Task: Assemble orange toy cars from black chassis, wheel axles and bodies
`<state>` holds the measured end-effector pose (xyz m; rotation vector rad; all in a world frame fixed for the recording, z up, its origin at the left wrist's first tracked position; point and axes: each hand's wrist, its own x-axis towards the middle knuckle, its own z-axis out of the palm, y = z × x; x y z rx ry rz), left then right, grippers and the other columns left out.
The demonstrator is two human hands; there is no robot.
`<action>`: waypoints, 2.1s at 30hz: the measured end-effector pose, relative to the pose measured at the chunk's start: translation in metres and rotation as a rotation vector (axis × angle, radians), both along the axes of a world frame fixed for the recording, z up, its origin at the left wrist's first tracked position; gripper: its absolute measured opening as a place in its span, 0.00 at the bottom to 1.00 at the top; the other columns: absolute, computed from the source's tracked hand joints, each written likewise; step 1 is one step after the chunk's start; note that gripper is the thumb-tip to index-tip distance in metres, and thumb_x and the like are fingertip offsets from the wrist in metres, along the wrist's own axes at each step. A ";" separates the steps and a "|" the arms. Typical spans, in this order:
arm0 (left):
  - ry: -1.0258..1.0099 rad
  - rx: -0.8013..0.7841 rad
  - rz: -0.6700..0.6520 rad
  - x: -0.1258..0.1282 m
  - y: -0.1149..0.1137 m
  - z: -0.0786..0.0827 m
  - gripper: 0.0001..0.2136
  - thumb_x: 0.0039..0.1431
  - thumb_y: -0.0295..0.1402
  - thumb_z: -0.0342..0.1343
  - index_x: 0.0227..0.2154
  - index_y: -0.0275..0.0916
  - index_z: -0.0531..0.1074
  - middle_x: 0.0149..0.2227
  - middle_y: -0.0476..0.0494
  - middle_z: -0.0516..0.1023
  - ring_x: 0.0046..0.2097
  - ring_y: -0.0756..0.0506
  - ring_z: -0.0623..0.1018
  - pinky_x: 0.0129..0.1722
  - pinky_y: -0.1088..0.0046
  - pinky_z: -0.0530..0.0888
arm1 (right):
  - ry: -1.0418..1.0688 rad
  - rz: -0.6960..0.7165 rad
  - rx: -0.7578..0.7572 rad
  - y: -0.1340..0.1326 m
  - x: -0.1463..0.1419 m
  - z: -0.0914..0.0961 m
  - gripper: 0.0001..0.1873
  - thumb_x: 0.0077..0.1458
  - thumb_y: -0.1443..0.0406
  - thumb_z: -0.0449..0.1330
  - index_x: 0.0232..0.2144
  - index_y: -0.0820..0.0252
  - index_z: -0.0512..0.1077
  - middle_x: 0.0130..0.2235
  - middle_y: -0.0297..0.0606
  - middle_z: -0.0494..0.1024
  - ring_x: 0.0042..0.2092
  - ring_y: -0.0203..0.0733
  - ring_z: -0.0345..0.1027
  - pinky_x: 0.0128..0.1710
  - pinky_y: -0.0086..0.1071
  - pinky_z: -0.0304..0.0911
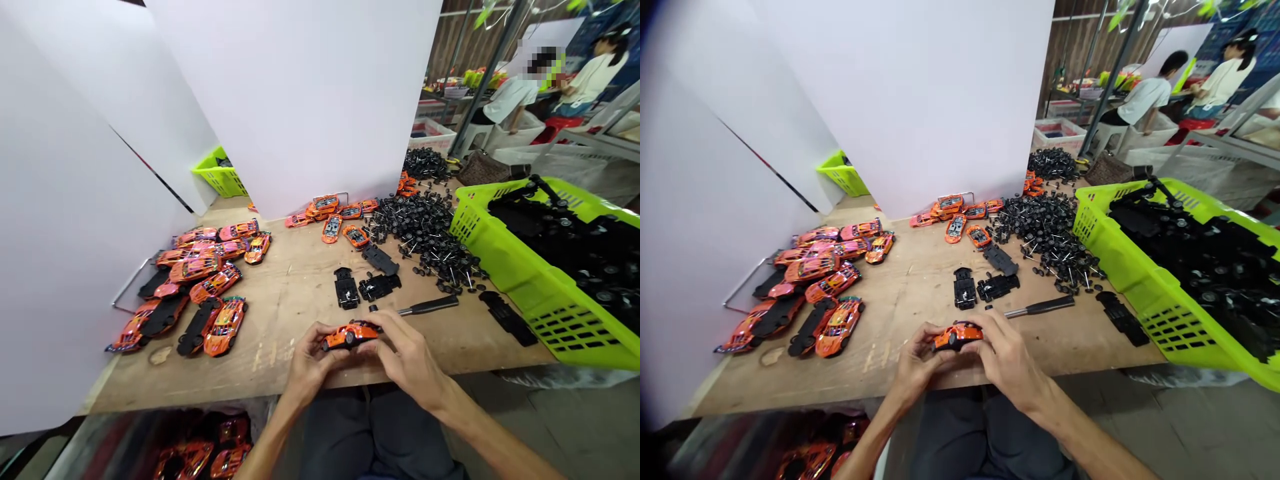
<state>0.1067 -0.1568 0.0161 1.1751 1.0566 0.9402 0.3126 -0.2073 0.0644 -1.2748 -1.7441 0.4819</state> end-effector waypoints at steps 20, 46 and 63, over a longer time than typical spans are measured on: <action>0.734 0.374 0.687 -0.146 0.102 0.046 0.26 0.62 0.45 0.61 0.58 0.35 0.69 0.53 0.27 0.80 0.53 0.31 0.80 0.54 0.53 0.75 | -0.344 -0.348 -0.025 0.020 0.130 -0.087 0.25 0.68 0.43 0.52 0.47 0.51 0.79 0.52 0.45 0.79 0.54 0.57 0.75 0.54 0.51 0.72; 0.651 0.519 0.041 0.091 0.192 0.003 0.14 0.70 0.37 0.53 0.50 0.34 0.75 0.38 0.37 0.83 0.38 0.40 0.82 0.41 0.64 0.76 | -0.544 -0.384 -0.115 0.142 0.117 -0.047 0.20 0.63 0.60 0.62 0.56 0.57 0.73 0.52 0.50 0.80 0.54 0.59 0.74 0.51 0.48 0.70; -0.292 -0.189 0.281 0.027 0.104 0.015 0.29 0.39 0.39 0.77 0.46 0.37 0.75 0.41 0.40 0.84 0.38 0.40 0.85 0.34 0.66 0.82 | -0.303 -0.264 -0.106 0.179 0.064 -0.055 0.09 0.54 0.62 0.71 0.38 0.57 0.78 0.43 0.47 0.78 0.51 0.59 0.74 0.53 0.50 0.70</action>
